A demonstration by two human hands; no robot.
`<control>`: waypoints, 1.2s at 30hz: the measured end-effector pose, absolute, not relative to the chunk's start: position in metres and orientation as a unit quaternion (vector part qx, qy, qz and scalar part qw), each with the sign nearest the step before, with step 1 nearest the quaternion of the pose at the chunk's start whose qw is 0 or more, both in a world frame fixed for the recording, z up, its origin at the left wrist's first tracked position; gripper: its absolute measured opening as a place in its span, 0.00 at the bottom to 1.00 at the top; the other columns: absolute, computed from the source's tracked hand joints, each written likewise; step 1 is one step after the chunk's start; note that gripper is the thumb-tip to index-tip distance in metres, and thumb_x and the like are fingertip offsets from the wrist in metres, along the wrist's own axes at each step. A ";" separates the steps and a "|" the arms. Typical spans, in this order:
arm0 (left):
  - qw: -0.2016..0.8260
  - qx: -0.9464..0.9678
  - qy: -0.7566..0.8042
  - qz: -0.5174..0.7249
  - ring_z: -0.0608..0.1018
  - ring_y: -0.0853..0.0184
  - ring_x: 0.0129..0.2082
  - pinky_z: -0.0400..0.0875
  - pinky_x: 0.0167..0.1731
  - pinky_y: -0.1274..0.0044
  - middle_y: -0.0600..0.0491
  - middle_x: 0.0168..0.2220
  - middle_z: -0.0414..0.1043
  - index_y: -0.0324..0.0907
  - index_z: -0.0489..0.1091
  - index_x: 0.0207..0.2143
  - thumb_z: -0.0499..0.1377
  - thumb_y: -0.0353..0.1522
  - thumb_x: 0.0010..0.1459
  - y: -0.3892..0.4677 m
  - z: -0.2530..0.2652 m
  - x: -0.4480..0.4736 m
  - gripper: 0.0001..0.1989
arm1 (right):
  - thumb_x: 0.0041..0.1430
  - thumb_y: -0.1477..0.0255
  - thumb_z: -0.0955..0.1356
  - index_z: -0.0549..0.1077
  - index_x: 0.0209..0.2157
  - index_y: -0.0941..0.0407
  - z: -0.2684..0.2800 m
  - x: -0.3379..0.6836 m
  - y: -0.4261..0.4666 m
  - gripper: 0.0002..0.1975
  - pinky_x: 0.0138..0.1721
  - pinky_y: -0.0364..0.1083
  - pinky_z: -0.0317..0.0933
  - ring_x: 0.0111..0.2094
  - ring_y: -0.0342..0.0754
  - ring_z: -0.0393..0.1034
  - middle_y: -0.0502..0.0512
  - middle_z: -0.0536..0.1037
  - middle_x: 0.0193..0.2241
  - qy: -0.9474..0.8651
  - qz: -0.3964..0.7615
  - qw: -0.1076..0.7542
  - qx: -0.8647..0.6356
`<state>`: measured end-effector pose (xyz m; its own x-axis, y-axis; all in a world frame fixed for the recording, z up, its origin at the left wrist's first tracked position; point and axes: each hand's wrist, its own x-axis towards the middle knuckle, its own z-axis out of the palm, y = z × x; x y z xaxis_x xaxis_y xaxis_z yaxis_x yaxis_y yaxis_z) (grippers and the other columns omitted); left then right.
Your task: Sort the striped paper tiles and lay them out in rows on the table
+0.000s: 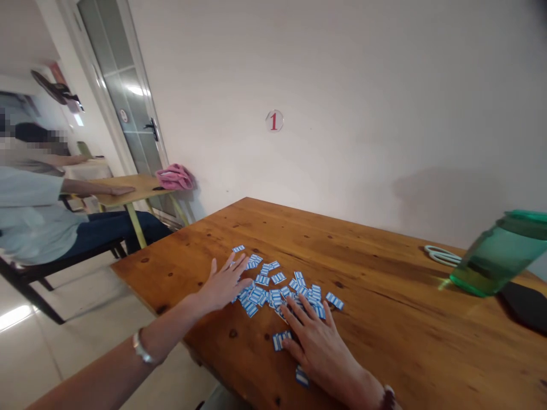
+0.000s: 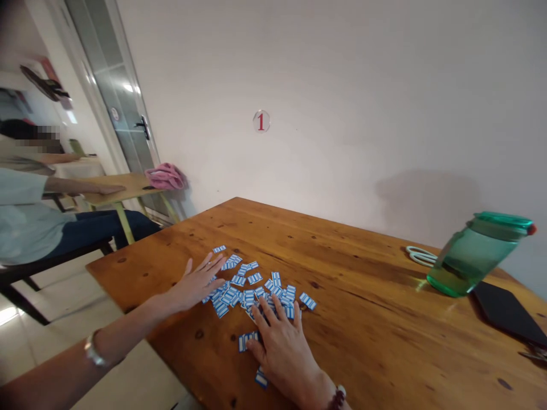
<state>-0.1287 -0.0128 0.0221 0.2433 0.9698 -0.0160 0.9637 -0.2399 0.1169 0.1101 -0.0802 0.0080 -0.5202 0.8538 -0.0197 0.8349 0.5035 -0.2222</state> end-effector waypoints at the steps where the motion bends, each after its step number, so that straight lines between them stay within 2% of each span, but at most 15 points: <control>1: 0.056 0.792 0.608 0.016 0.40 0.58 0.62 0.32 0.53 0.49 0.50 0.63 0.38 0.44 0.40 0.61 0.36 0.47 0.59 -0.006 0.023 -0.128 0.31 | 0.59 0.58 0.55 0.51 0.59 0.47 0.008 0.110 -0.080 0.26 0.55 0.69 0.28 0.61 0.58 0.36 0.48 0.48 0.61 -0.865 0.102 0.046 -0.489; 7: 0.084 0.766 0.637 -0.022 0.43 0.51 0.61 0.35 0.52 0.47 0.43 0.62 0.42 0.41 0.46 0.60 0.36 0.53 0.54 -0.006 0.019 -0.132 0.37 | 0.60 0.57 0.55 0.50 0.59 0.44 0.005 0.113 -0.079 0.26 0.55 0.69 0.28 0.61 0.57 0.37 0.46 0.49 0.61 -0.868 0.105 0.051 -0.483; 14: 0.027 0.807 0.589 0.020 0.47 0.52 0.61 0.35 0.51 0.45 0.51 0.61 0.49 0.52 0.50 0.58 0.41 0.45 0.59 0.007 0.026 -0.127 0.25 | 0.59 0.57 0.56 0.51 0.59 0.46 0.006 0.114 -0.072 0.26 0.53 0.71 0.30 0.61 0.60 0.37 0.48 0.48 0.61 -0.872 0.120 0.033 -0.473; 20: -0.035 0.791 0.610 0.034 0.49 0.49 0.60 0.32 0.50 0.44 0.47 0.60 0.53 0.48 0.56 0.56 0.45 0.46 0.57 0.031 0.016 -0.130 0.26 | 0.58 0.59 0.57 0.51 0.58 0.45 0.005 0.113 -0.068 0.26 0.52 0.73 0.33 0.60 0.62 0.40 0.48 0.48 0.60 -0.873 0.116 0.019 -0.473; 23: -0.041 0.782 0.620 0.056 0.47 0.51 0.61 0.33 0.51 0.45 0.47 0.61 0.50 0.46 0.53 0.57 0.43 0.46 0.58 0.039 0.014 -0.136 0.28 | 0.57 0.59 0.59 0.52 0.58 0.44 0.002 0.114 -0.067 0.26 0.51 0.73 0.37 0.59 0.63 0.43 0.49 0.50 0.60 -0.877 0.099 0.028 -0.469; 28: 0.034 0.842 0.537 0.035 0.45 0.57 0.62 0.38 0.54 0.52 0.49 0.62 0.43 0.47 0.47 0.59 0.40 0.48 0.58 0.044 0.008 -0.140 0.29 | 0.58 0.58 0.57 0.53 0.57 0.42 0.001 0.117 -0.069 0.24 0.52 0.71 0.39 0.59 0.61 0.45 0.50 0.55 0.59 -0.895 0.071 0.051 -0.437; 33: 0.011 0.819 0.570 0.058 0.44 0.56 0.62 0.36 0.54 0.50 0.46 0.63 0.42 0.46 0.46 0.60 0.40 0.50 0.57 0.025 -0.004 -0.134 0.32 | 0.59 0.58 0.56 0.47 0.59 0.40 0.011 0.117 -0.075 0.26 0.54 0.69 0.34 0.61 0.58 0.37 0.47 0.43 0.62 -0.888 0.087 0.044 -0.448; 36: 0.004 0.797 0.602 0.058 0.44 0.54 0.62 0.36 0.54 0.50 0.46 0.63 0.42 0.45 0.46 0.60 0.39 0.50 0.57 0.013 -0.007 -0.131 0.32 | 0.61 0.61 0.55 0.46 0.60 0.45 0.018 0.124 -0.073 0.26 0.55 0.67 0.32 0.62 0.55 0.34 0.49 0.42 0.62 -0.838 0.058 0.057 -0.539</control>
<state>-0.1314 0.0126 -0.0075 0.2696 0.9590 0.0879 0.9581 -0.2762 0.0756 0.1236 -0.0731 0.0183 -0.4125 0.9104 0.0318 0.8972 0.4120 -0.1590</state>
